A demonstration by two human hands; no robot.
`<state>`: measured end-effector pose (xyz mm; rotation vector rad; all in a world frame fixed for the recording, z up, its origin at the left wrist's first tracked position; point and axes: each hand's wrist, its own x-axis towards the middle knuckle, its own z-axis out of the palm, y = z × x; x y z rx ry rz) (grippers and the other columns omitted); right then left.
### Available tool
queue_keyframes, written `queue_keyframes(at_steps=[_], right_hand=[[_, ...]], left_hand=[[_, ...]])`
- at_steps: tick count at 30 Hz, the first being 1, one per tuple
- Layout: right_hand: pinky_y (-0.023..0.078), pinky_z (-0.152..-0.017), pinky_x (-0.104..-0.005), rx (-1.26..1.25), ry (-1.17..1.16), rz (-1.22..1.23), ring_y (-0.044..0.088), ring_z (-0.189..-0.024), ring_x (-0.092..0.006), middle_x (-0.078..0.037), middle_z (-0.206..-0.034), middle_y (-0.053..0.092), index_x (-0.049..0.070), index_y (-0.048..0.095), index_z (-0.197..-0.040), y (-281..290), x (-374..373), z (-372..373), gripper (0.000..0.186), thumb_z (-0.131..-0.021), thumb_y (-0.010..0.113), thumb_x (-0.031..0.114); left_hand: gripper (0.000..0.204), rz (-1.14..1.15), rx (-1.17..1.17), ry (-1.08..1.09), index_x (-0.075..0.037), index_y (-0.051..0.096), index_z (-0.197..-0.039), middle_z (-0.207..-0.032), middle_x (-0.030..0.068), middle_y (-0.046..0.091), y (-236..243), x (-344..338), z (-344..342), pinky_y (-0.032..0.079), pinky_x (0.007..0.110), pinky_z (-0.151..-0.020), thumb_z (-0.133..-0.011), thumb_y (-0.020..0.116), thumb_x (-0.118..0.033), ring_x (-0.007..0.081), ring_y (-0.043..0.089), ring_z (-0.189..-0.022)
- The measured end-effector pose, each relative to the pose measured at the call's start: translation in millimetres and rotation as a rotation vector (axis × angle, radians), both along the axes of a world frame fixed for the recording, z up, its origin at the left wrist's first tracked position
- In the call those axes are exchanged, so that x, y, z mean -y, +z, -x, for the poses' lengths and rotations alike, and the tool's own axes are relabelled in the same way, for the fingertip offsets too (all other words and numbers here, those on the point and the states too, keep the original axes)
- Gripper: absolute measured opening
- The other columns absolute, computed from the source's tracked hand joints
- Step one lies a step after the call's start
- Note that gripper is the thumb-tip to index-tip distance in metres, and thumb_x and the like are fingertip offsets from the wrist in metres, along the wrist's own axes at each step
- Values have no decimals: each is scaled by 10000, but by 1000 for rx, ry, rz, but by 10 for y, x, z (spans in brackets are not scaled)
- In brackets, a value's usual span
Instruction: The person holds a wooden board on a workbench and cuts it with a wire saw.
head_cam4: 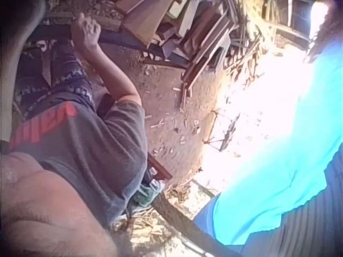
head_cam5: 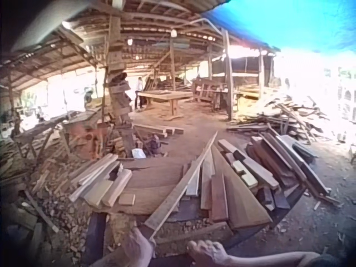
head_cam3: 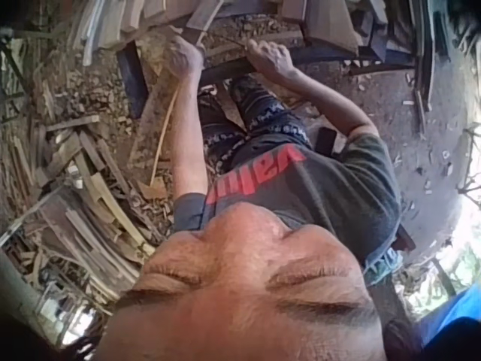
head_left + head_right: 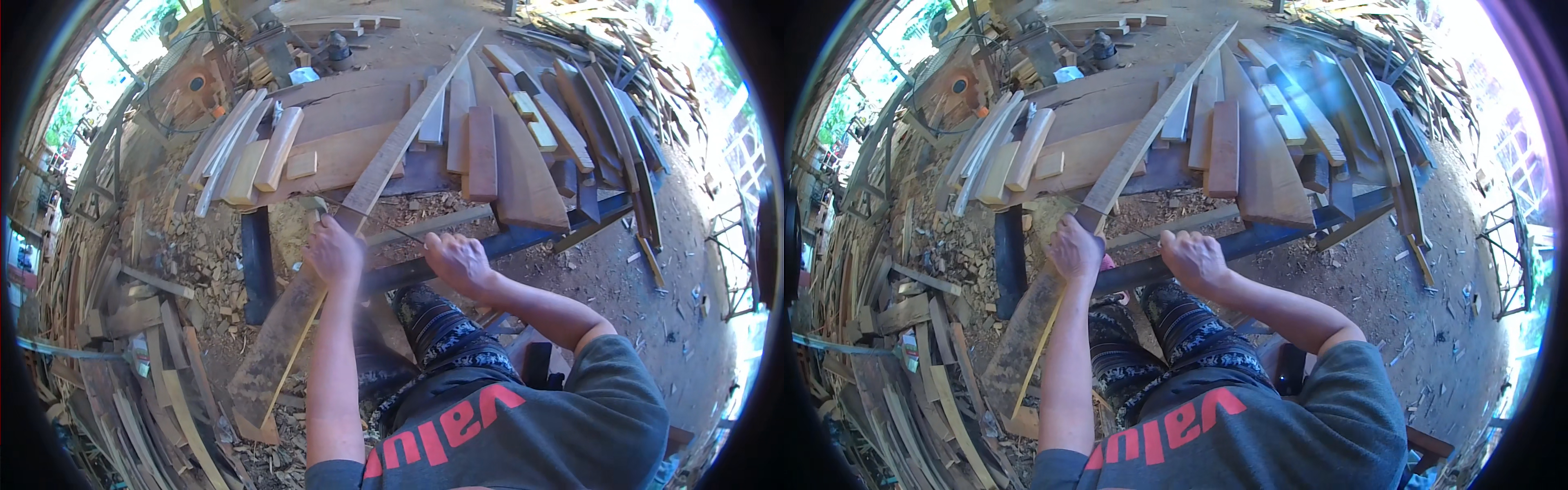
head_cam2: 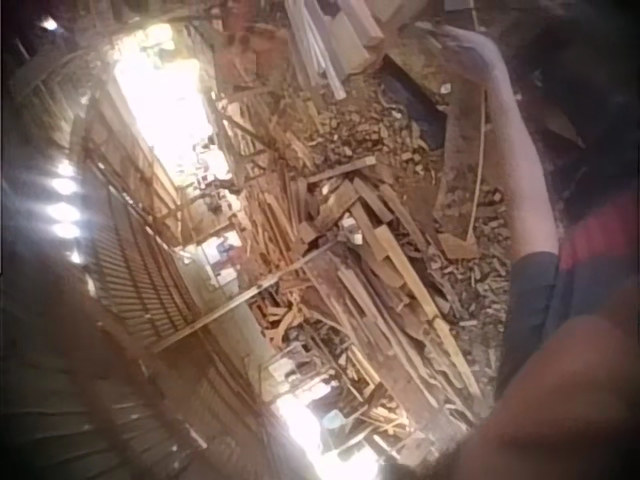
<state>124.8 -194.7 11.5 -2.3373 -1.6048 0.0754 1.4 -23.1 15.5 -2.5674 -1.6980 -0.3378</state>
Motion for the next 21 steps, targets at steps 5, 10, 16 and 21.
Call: queue_keyframes(at_steps=[5, 10, 16, 21], right_hand=[[532, -719, -467, -16, 27, -8, 685, -817, -329, -148, -822, 669, 59, 541, -952, -36, -613, 121, 145, -920, 524, 199], [530, -719, -470, -8, 37, 7, 684, -824, -333, -152, -824, 668, 56, 542, -945, -40, -571, 46, 150, -926, 520, 203], [558, -675, -391, 70, 13, -20, 703, -763, -286, -120, -765, 669, 62, 559, -917, 58, -57, 43, 95, -878, 552, 147], [541, -685, -442, 54, 64, -49, 691, -800, -312, -140, -787, 663, 69, 538, -919, -94, -781, 65, 149, -938, 510, 214]], left_hand=[[471, 8, 15, -23, -61, 560, -1060, -1040, 123, 653, -10, -18, 13, 464, 469, -877, -729, 764, -326, 293, 649, -990], [488, 5, -24, -7, -68, 558, -1064, -1036, 109, 651, -17, -5, 13, 472, 470, -854, -724, 769, -346, 292, 649, -995], [504, -7, -21, -15, -63, 553, -1078, -1049, 119, 649, 17, -11, 23, 466, 490, -872, -727, 771, -353, 291, 649, -998], [486, -31, 77, -23, -59, 550, -1042, -997, 146, 648, -53, -13, -7, 480, 489, -848, -695, 787, -302, 329, 646, -963]])
